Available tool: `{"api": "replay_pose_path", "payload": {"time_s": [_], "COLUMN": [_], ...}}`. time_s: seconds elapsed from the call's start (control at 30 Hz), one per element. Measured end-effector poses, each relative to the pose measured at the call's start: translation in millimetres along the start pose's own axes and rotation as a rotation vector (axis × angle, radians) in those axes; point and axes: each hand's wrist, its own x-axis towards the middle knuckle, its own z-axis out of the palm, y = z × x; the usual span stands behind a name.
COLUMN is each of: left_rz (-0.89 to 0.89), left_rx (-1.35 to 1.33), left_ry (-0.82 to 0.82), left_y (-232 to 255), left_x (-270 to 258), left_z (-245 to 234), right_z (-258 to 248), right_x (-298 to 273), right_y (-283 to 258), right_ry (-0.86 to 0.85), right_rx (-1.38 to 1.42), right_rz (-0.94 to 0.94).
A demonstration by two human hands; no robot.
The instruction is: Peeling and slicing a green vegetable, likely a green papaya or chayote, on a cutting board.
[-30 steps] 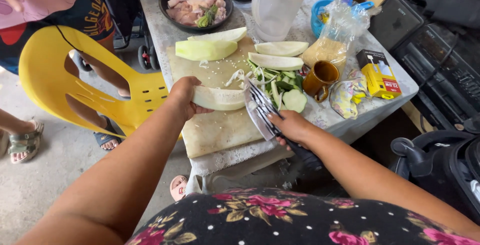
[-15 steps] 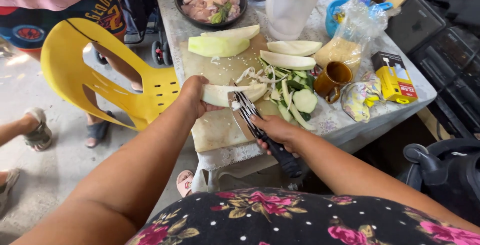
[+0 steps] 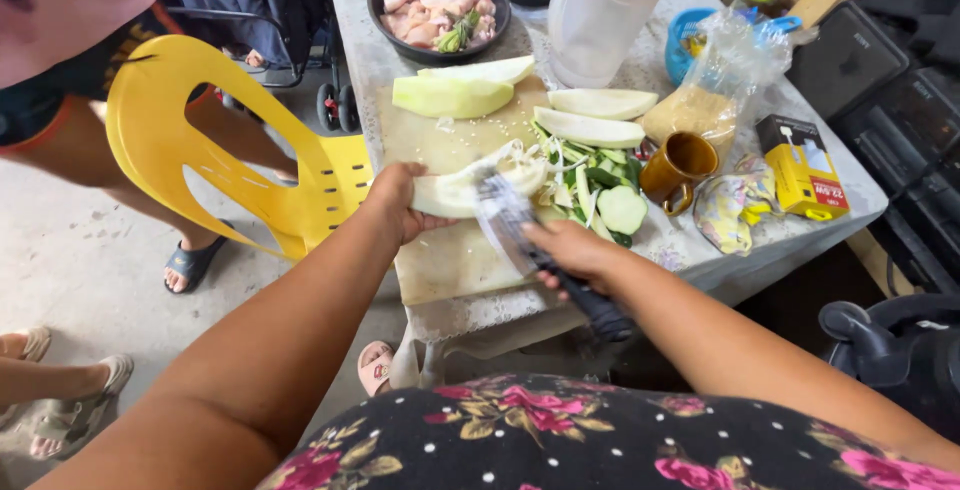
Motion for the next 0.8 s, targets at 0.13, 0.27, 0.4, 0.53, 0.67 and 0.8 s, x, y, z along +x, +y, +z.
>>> {"api": "replay_pose_path", "payload": {"time_s": [0.13,0.27,0.4,0.53,0.67,0.8], "left_rz": [0.017,-0.027,-0.035,-0.019,0.025,0.033], "left_rx": [0.142,0.157,0.14,0.135,0.113,0.124], "left_ry": [-0.043,0.038,0.035,0.08,0.117,0.06], "left_y": [5.6,6.4,2.7,-4.7,-13.4,-9.8], "left_x": [-2.4,2.5,13.0,27.7,33.2,13.3], "left_z": [12.1,11.9,8.3,-0.5,-6.1,6.5], "right_z": [-16.0,1.7,29.3,49.3,56.4,41.4], "right_x": [-1.0,6.9,3.8,-3.0,-2.8,0.1], "right_y": [7.1,15.3,8.9,-9.8,-18.1,-21.6], "right_ry": [0.166,0.128,-0.014,-0.068,-0.123,-0.106], "right_rx": [-0.075,0.012,0.139,0.175,0.173,0.179], "right_rz": [-0.013,-0.002,0.023,0.029,0.054,0.069]}}
